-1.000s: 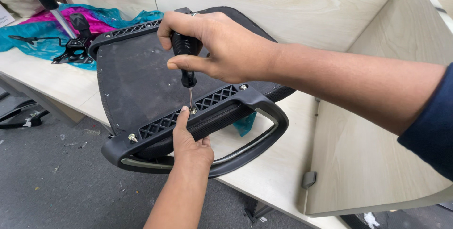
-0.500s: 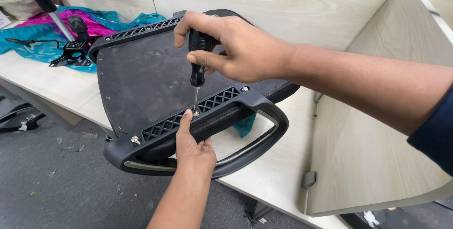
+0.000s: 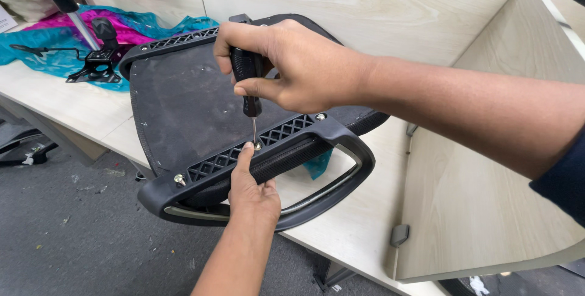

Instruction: The person attaches two black plastic side rails to a black upholstered chair seat using a screwdriver and screws. They align the rails, insert screws, and tighten them to secure the components.

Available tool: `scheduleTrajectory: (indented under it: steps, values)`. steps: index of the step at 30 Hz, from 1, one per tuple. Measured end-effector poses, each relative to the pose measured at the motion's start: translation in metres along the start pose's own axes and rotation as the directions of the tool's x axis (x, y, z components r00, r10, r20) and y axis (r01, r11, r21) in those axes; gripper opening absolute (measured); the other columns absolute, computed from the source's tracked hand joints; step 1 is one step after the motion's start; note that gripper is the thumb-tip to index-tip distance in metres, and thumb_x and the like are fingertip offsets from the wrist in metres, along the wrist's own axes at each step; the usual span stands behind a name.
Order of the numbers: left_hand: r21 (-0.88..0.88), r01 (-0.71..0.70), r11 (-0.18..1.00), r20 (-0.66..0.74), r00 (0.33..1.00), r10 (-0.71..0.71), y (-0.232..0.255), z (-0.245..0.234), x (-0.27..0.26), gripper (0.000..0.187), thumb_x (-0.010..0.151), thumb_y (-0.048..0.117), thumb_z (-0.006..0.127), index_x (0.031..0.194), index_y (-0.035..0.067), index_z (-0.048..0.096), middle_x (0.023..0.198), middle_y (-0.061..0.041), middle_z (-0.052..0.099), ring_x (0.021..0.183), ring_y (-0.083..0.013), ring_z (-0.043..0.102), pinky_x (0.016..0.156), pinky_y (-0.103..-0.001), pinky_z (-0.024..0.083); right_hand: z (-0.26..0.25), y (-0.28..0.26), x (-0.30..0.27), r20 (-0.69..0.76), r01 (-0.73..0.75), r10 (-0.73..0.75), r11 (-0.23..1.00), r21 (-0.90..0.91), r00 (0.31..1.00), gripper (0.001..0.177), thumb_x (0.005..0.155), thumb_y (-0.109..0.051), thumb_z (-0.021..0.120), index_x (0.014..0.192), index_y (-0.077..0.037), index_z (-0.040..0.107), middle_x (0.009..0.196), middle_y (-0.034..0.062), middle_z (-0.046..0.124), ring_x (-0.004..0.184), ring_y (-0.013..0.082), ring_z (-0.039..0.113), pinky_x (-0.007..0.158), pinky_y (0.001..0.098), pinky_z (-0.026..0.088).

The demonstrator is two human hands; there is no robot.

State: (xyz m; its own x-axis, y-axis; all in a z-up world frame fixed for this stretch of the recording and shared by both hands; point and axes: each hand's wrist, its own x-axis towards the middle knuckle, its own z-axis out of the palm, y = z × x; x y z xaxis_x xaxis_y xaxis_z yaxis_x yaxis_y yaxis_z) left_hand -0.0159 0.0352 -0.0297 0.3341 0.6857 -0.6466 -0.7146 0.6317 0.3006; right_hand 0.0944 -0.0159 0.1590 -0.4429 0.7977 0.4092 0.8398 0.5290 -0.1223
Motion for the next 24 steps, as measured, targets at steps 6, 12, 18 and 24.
scheduleTrajectory:
  steps: [6,12,18,24]
  values:
    - [0.018,-0.01,1.0,0.003,1.0,0.01,0.0,0.001,-0.004,0.042,0.082,0.015,0.081,0.114,-0.002,0.06,0.109,-0.012,0.07,0.101,-0.0184,0.074,0.095,-0.028,0.056,0.002,-0.005,-0.005,-0.07,-0.353,0.346,0.916,-0.19,0.936,0.038,0.097,-0.029,0.079,0.111,-0.008,0.051,0.088,0.0097,0.069,0.083,0.0263,0.074,0.075,0.0429,0.06]
    - [0.031,-0.021,0.999,0.012,1.0,0.02,0.0,0.002,-0.01,0.039,0.083,0.016,0.08,0.112,-0.001,0.061,0.108,-0.011,0.071,0.099,-0.0177,0.074,0.093,-0.027,0.057,-0.004,-0.001,-0.013,-0.033,-0.001,0.003,0.998,0.068,0.999,0.051,0.085,0.007,0.066,0.129,-0.006,0.044,0.112,0.0192,0.059,0.101,0.0298,0.068,0.076,0.0412,0.065]
    - [0.045,-0.012,0.999,0.015,1.0,0.012,0.001,0.002,-0.013,0.035,0.084,0.017,0.079,0.11,0.0,0.064,0.107,-0.011,0.072,0.096,-0.0171,0.076,0.089,-0.025,0.058,-0.008,0.006,-0.008,0.062,-0.222,0.217,0.97,0.099,0.974,0.027,0.099,-0.015,0.064,0.119,-0.013,0.047,0.087,0.0042,0.072,0.085,0.0184,0.081,0.072,0.0354,0.064]
    - [0.041,-0.014,0.999,0.018,1.0,0.013,0.0,0.001,-0.008,0.035,0.083,0.018,0.08,0.11,0.001,0.065,0.106,-0.011,0.073,0.095,-0.0172,0.076,0.089,-0.026,0.058,-0.004,0.006,-0.011,0.024,-0.212,0.218,0.965,-0.155,0.976,0.033,0.102,-0.029,0.072,0.115,-0.01,0.048,0.079,0.0092,0.067,0.067,0.03,0.072,0.056,0.0422,0.05]
